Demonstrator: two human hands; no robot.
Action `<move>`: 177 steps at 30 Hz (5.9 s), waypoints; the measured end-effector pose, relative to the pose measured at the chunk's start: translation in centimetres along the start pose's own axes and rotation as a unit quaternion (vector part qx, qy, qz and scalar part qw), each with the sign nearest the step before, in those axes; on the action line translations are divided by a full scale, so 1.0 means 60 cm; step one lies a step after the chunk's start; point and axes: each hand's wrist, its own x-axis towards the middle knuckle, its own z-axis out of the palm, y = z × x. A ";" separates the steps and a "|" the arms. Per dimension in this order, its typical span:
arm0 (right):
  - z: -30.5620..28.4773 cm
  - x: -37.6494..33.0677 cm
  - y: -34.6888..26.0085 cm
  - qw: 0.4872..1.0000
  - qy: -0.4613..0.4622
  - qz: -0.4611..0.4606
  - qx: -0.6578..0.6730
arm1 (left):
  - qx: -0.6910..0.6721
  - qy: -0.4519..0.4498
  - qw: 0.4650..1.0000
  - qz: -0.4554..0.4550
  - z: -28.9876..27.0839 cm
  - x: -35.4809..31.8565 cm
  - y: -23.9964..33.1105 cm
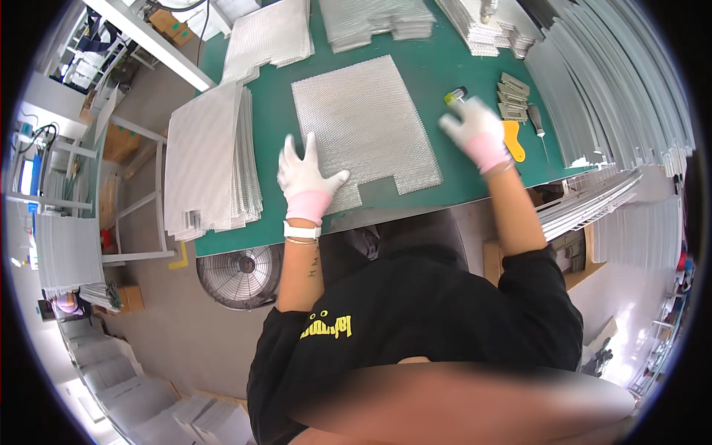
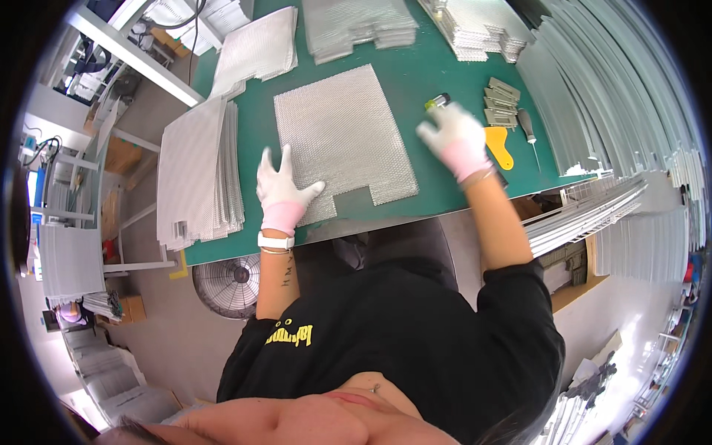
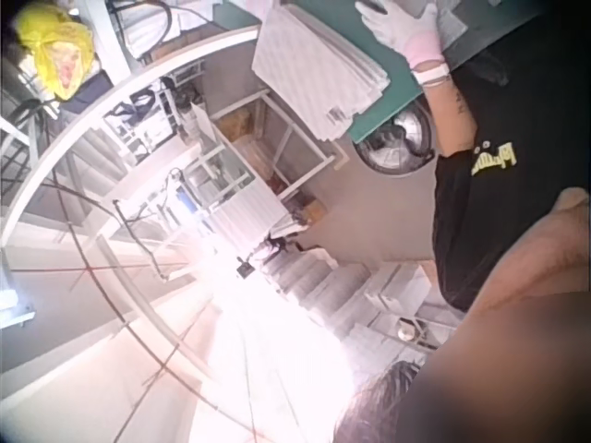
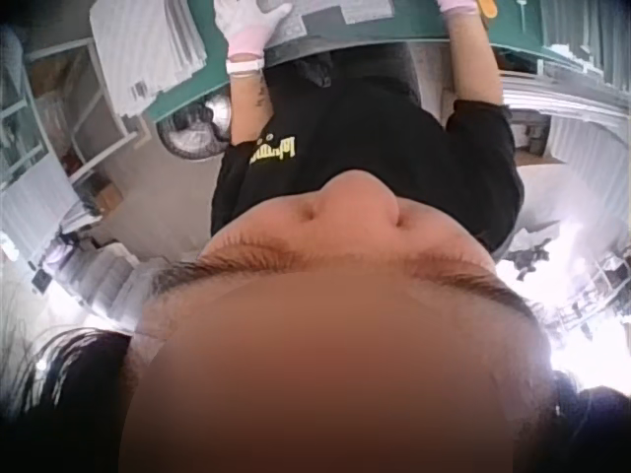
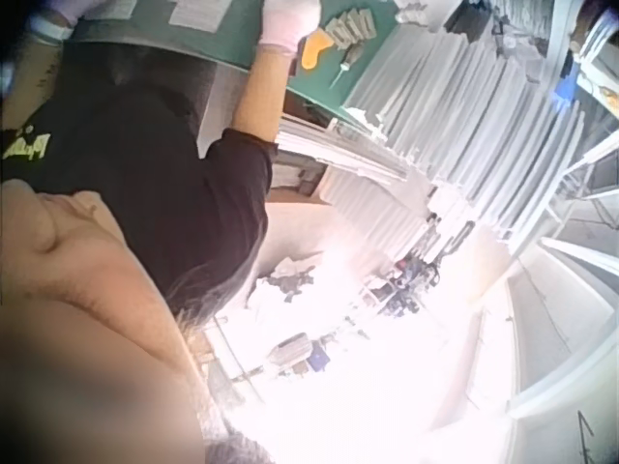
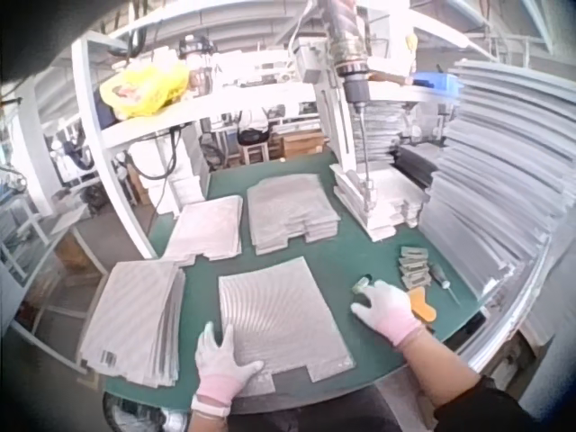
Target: Assembling metal mesh filters by attaching components using a hammer and a power drill.
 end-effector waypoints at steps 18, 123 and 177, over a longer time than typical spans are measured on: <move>-0.034 0.151 0.226 0.968 0.189 -0.085 -0.144 | -0.514 -0.049 0.784 0.345 0.005 -0.240 0.045; 0.130 -0.355 -0.169 0.683 -0.155 0.238 0.673 | -0.753 -0.197 0.606 -0.164 0.174 -0.276 0.040; 0.105 -0.383 -0.059 0.660 0.011 0.325 0.677 | -0.011 -0.045 0.923 0.381 0.077 -0.167 0.172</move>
